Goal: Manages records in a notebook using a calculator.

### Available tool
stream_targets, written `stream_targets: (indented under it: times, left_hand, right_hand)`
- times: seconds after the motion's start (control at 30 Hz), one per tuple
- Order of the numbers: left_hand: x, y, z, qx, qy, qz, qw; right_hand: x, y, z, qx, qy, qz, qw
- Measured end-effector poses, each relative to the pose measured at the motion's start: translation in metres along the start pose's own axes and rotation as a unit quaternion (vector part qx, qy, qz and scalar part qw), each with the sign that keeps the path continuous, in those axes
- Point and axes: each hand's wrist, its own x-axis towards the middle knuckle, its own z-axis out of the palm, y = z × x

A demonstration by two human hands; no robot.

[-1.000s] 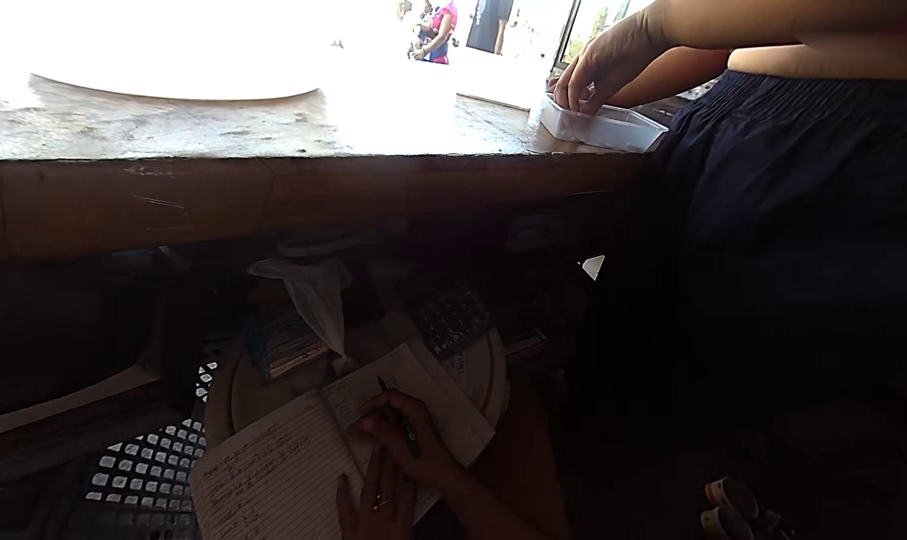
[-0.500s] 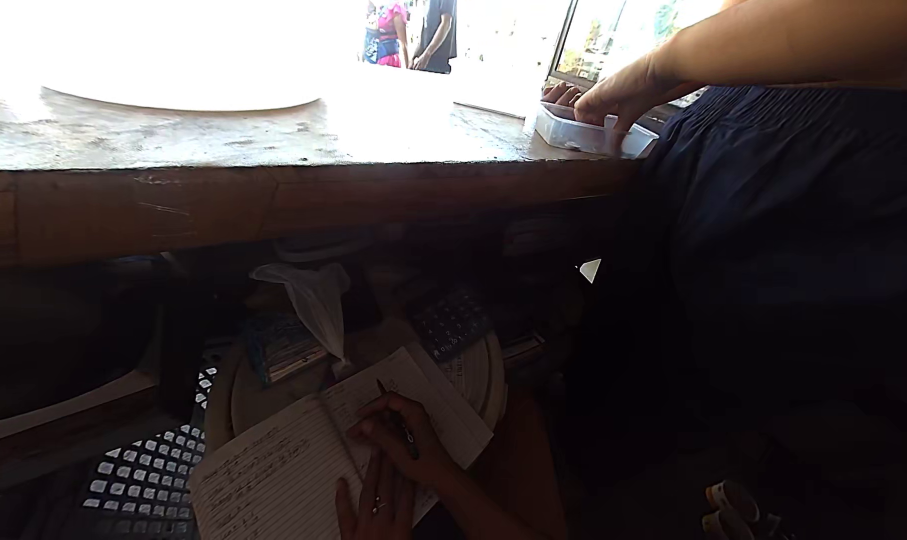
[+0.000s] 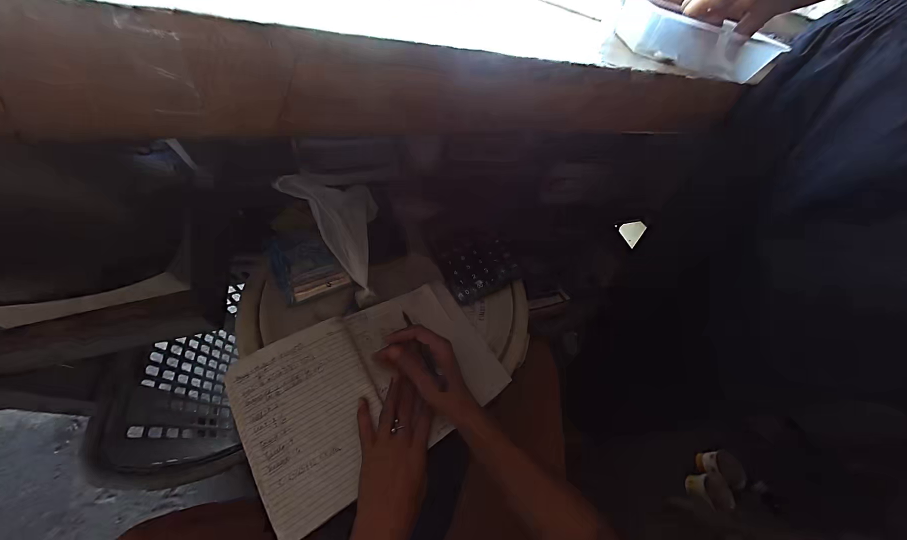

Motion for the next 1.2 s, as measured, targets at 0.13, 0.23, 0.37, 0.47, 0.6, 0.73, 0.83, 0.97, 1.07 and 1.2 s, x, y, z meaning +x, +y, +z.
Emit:
stream_targets:
  times: [0.13,0.23,0.37,0.47,0.6,0.73,0.83,0.97,1.07,1.2]
  left_hand:
    - [-0.003,-0.003,0.003,0.001,-0.013,-0.006,1.0]
    - [-0.004,-0.003,0.005,0.002,-0.005,-0.008,1.0]
    - [-0.003,-0.003,0.004,0.007,-0.012,-0.003,1.0]
    - [-0.003,-0.004,0.003,0.009,-0.01,-0.004,1.0]
    - [-0.002,-0.004,0.003,0.012,-0.011,-0.004,1.0]
    - [-0.003,-0.004,0.004,0.014,-0.013,-0.003,1.0]
    - [-0.002,-0.005,0.003,0.014,-0.016,-0.002,1.0]
    - [-0.003,-0.005,-0.004,-0.008,-0.042,-0.001,0.999]
    - [0.002,-0.004,-0.011,-0.044,-0.082,-0.006,0.996]
    - [0.001,-0.004,-0.01,-0.057,-0.066,-0.005,0.996]
  right_hand:
    - [0.012,-0.016,-0.082,-0.241,0.1,-0.157,0.953]
    - [0.031,-0.013,-0.166,-0.374,0.208,-0.1,0.898]
    - [0.044,0.003,-0.2,-0.375,0.235,-0.008,0.897]
    - [0.044,0.014,-0.194,-0.388,0.226,-0.021,0.893]
    - [0.043,0.014,-0.182,-0.394,0.247,-0.027,0.885]
    - [0.043,0.01,-0.179,-0.415,0.25,-0.004,0.875]
    - [0.044,0.008,-0.181,-0.438,0.248,-0.007,0.864]
    - [0.038,0.004,-0.182,-0.444,0.234,0.008,0.865]
    - [0.032,0.003,-0.184,-0.444,0.263,-0.026,0.856]
    - [0.02,-0.006,-0.178,-0.425,0.26,-0.058,0.865]
